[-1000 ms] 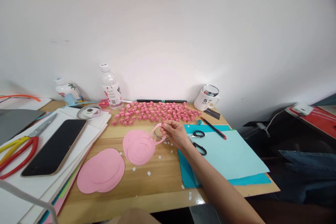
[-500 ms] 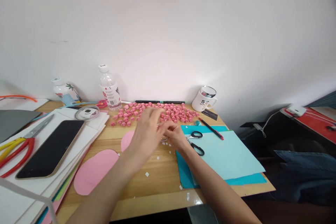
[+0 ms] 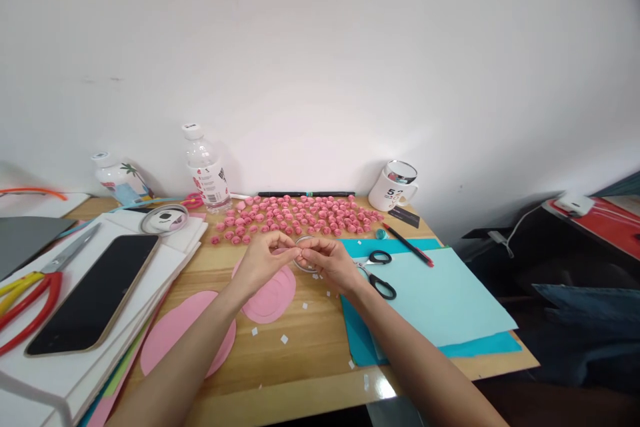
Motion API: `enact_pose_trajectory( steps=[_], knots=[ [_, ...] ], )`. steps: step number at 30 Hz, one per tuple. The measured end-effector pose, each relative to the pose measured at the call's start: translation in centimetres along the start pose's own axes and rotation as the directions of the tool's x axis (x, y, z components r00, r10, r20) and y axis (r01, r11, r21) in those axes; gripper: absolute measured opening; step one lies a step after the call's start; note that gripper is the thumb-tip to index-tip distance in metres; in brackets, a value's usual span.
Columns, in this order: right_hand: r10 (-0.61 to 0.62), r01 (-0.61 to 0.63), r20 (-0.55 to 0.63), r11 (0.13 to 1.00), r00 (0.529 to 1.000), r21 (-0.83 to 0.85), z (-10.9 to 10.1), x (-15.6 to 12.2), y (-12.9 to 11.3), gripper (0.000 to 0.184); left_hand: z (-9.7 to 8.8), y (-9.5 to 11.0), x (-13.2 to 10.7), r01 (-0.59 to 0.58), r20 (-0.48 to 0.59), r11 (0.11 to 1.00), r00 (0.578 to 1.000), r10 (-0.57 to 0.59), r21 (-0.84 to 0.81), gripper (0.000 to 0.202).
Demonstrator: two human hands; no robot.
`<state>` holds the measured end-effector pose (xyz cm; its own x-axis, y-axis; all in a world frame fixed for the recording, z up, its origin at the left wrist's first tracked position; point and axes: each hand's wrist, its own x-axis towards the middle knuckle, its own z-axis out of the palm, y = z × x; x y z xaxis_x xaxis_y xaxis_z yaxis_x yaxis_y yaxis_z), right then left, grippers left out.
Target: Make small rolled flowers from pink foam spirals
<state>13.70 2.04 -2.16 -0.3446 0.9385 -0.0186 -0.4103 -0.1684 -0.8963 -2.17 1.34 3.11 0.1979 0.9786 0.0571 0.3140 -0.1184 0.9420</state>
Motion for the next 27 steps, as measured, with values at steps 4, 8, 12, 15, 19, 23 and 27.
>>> enact_pose_trajectory(
  steps=[4, 8, 12, 15, 19, 23, 27],
  knots=[
    [-0.006, 0.006, -0.036, 1.0, 0.999, -0.004, 0.0, 0.1, 0.2, 0.018, 0.3, -0.5, 0.2, 0.042, -0.016, 0.999, 0.999, -0.042, -0.013, 0.015],
    [0.016, -0.017, -0.094, 1.0, 0.995, -0.007, 0.0, 0.1, 0.2, 0.018, 0.8, -1.3, 0.1, 0.093, 0.007, 0.991, 0.996, -0.093, -0.094, 0.018],
    [0.085, -0.077, -0.112, 0.994, 0.99, 0.076, -0.1, 0.3, 0.0, 0.018, 1.0, -2.0, 0.0, 0.111, 0.044, 0.979, 0.994, -0.105, -0.17, 0.02],
    [0.127, -0.115, -0.097, 0.986, 0.987, 0.124, -0.3, 0.4, -0.1, 0.019, 1.1, -2.2, 0.0, 0.08, 0.022, 0.981, 0.997, -0.078, -0.178, 0.02],
    [0.145, -0.138, -0.053, 0.983, 0.988, 0.122, -0.6, 0.3, 0.0, 0.02, 1.1, -2.0, -0.2, 0.106, 0.023, 0.974, 0.994, -0.104, -0.2, 0.02],
    [0.134, -0.131, -0.021, 0.984, 0.991, 0.118, -0.7, 0.3, 0.1, 0.017, 1.2, -1.8, -0.4, 0.155, 0.042, 0.959, 0.988, -0.15, -0.238, 0.022],
    [0.115, -0.113, -0.015, 0.988, 0.993, 0.107, -0.4, 0.3, 0.1, 0.016, 1.3, -1.9, -0.5, 0.173, 0.02, 0.932, 0.984, -0.176, -0.319, 0.023]
  ],
)
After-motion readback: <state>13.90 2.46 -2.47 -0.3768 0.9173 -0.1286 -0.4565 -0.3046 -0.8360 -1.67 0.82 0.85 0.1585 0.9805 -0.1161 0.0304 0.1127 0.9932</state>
